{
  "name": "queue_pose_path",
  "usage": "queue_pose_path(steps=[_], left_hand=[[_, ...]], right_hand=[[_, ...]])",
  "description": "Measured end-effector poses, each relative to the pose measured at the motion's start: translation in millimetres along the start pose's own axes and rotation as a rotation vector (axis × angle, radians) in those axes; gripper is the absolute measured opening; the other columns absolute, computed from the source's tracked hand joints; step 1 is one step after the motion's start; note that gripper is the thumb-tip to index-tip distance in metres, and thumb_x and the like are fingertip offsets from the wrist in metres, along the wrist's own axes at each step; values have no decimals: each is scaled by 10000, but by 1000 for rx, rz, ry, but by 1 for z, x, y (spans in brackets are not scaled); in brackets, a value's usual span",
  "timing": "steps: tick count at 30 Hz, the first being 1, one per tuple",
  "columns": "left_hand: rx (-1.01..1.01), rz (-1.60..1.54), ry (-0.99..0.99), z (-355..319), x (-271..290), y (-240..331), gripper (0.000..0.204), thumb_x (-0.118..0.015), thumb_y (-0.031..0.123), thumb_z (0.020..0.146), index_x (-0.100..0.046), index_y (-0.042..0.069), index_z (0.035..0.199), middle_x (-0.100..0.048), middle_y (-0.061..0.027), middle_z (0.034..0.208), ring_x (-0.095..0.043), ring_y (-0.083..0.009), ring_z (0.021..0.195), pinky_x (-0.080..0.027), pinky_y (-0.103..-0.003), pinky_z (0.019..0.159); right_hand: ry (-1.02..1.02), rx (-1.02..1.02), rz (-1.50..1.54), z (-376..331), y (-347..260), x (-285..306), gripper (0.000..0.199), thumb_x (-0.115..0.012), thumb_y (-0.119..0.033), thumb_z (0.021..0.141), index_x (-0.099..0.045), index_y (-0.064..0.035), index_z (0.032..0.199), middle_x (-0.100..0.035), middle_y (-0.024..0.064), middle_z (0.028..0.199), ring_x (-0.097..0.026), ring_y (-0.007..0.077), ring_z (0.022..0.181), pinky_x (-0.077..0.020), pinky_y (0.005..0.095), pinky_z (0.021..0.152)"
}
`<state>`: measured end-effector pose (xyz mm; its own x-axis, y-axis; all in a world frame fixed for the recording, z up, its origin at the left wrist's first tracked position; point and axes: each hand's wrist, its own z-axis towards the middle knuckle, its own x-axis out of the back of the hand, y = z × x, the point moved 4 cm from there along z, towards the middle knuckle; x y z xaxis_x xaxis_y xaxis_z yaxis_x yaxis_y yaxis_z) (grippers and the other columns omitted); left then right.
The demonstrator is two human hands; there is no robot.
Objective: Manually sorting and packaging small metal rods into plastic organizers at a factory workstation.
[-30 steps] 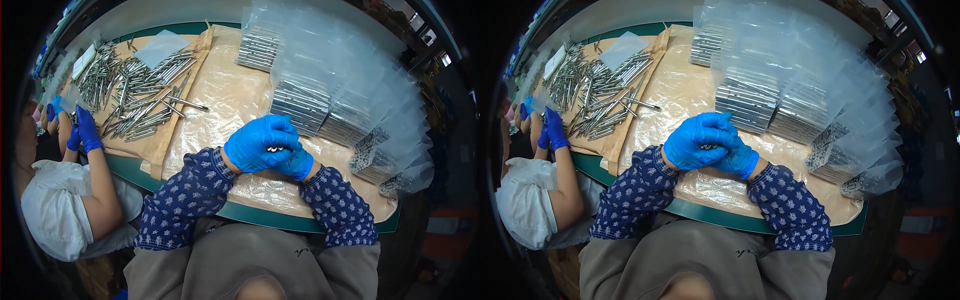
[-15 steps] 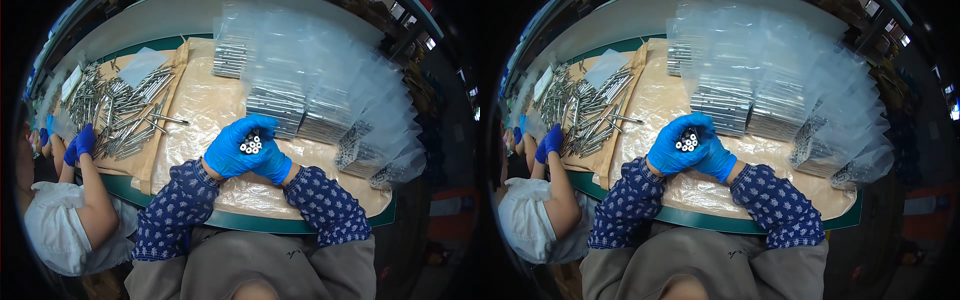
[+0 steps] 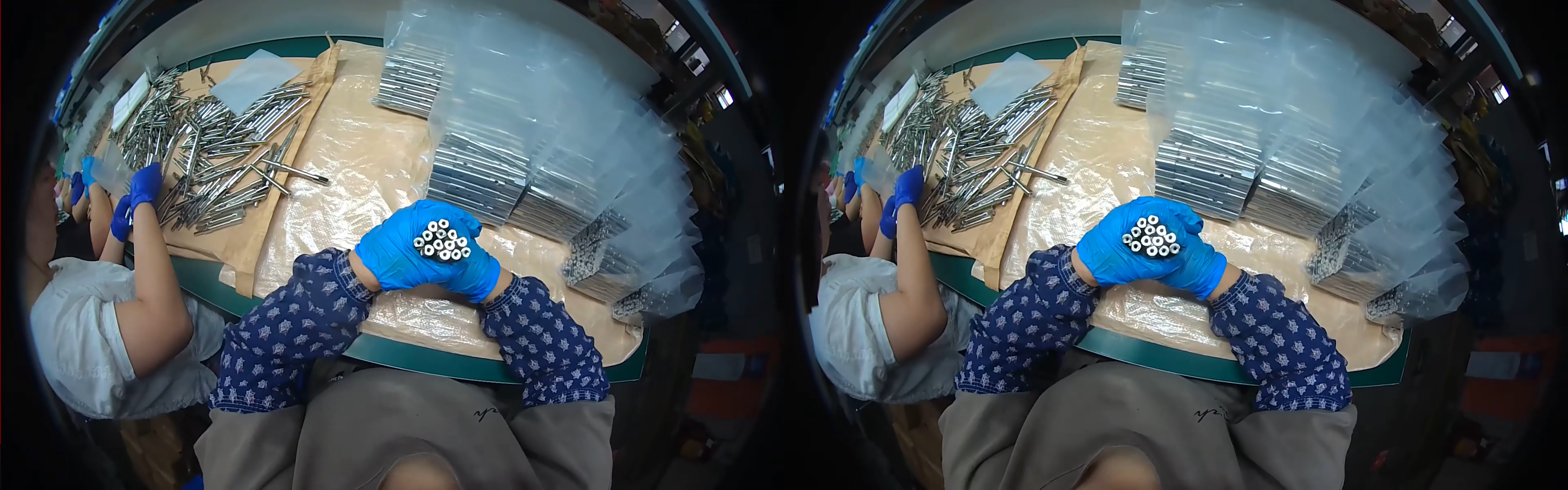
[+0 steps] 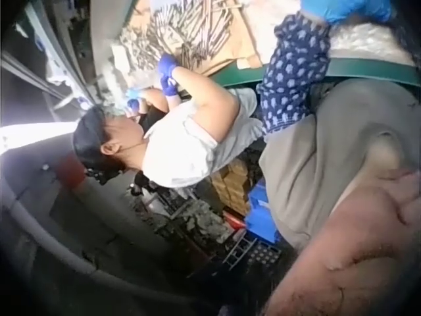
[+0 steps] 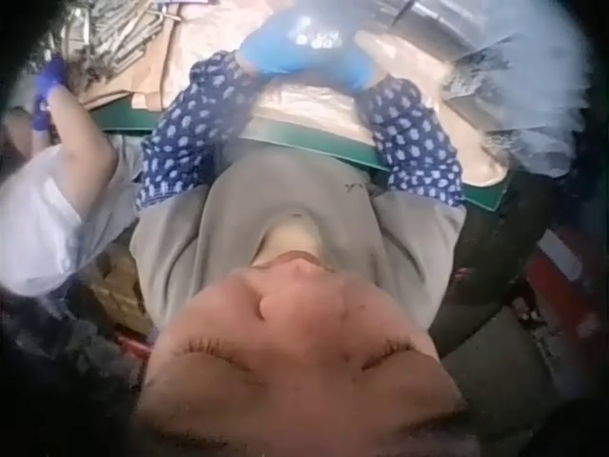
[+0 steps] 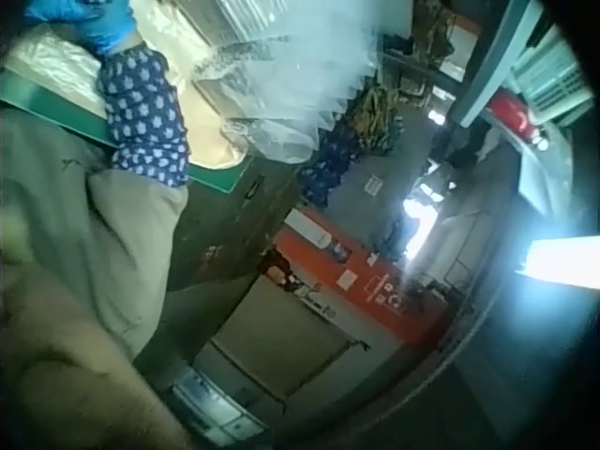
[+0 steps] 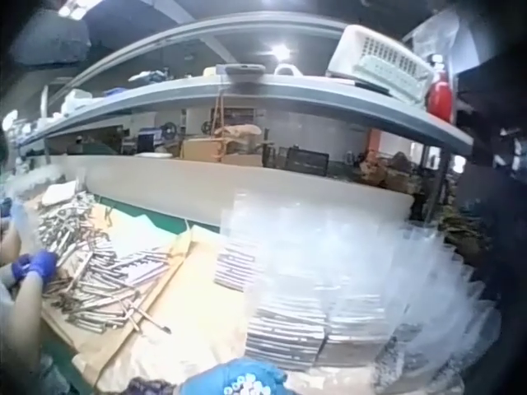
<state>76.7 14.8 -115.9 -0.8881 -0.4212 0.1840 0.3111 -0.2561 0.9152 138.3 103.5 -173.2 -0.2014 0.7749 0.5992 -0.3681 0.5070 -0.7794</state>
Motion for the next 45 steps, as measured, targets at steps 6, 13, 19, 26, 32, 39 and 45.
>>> queue_pose_path(steps=[6, 13, 19, 26, 32, 39, 45], left_hand=[[-7, 82, 26, 0, -5, 4, 388, -738, 147, 696, -613, 58, 1052, -626, -94, 1043, -594, -220, 980, -468, -322, 896], [235, -551, 49, -24, -33, -7, 471, -739, 169, 674, -577, 32, 1094, -609, -100, 1065, -572, -180, 996, -456, -313, 898], [237, -511, 4, -25, -31, -10, 532, -743, 158, 668, -548, 6, 1139, -588, -116, 1106, -560, -201, 1038, -439, -333, 930], [328, -455, 92, -20, -31, -7, 460, -746, 212, 668, -591, 32, 1062, -609, -108, 1032, -593, -205, 967, -468, -312, 876], [282, -510, 170, -21, -33, -10, 470, -756, 202, 686, -574, 23, 1080, -599, -108, 1050, -588, -170, 958, -477, -290, 860], [312, -508, 185, -20, -33, -8, 453, -750, 185, 697, -575, 16, 1079, -613, -103, 1019, -593, -157, 933, -483, -280, 847], [333, -522, 191, -21, -34, -10, 449, -744, 174, 702, -572, 17, 1086, -614, -99, 1034, -592, -149, 936, -484, -275, 845]], right_hand=[[167, 26, 52, -1, -9, 3, 384, -662, -136, 770, -568, -111, 1141, -572, 84, 1130, -552, 230, 1041, -462, 329, 894], [190, -329, 583, -32, -34, -11, 469, -687, -94, 748, -518, -81, 1186, -559, 71, 1157, -542, 175, 1059, -448, 308, 904], [117, -301, 416, -34, -24, -18, 466, -664, -128, 771, -504, -83, 1206, -549, 90, 1175, -539, 223, 1084, -453, 329, 906], [33, -319, 418, -36, -11, -19, 500, -683, -138, 766, -497, -93, 1228, -531, 80, 1212, -523, 213, 1113, -430, 327, 943], [81, -349, 694, -39, -7, -17, 543, -713, -128, 749, -486, -87, 1240, -525, 67, 1224, -516, 189, 1116, -422, 316, 949], [-2, -301, 516, -40, -1, -14, 536, -708, -142, 750, -494, -97, 1240, -529, 73, 1222, -517, 194, 1113, -423, 317, 945], [-76, -699, 742, -46, 4, -20, 729, -738, -203, 741, -320, -23, 1310, -423, 76, 1282, -426, 167, 1143, -376, 308, 954]])
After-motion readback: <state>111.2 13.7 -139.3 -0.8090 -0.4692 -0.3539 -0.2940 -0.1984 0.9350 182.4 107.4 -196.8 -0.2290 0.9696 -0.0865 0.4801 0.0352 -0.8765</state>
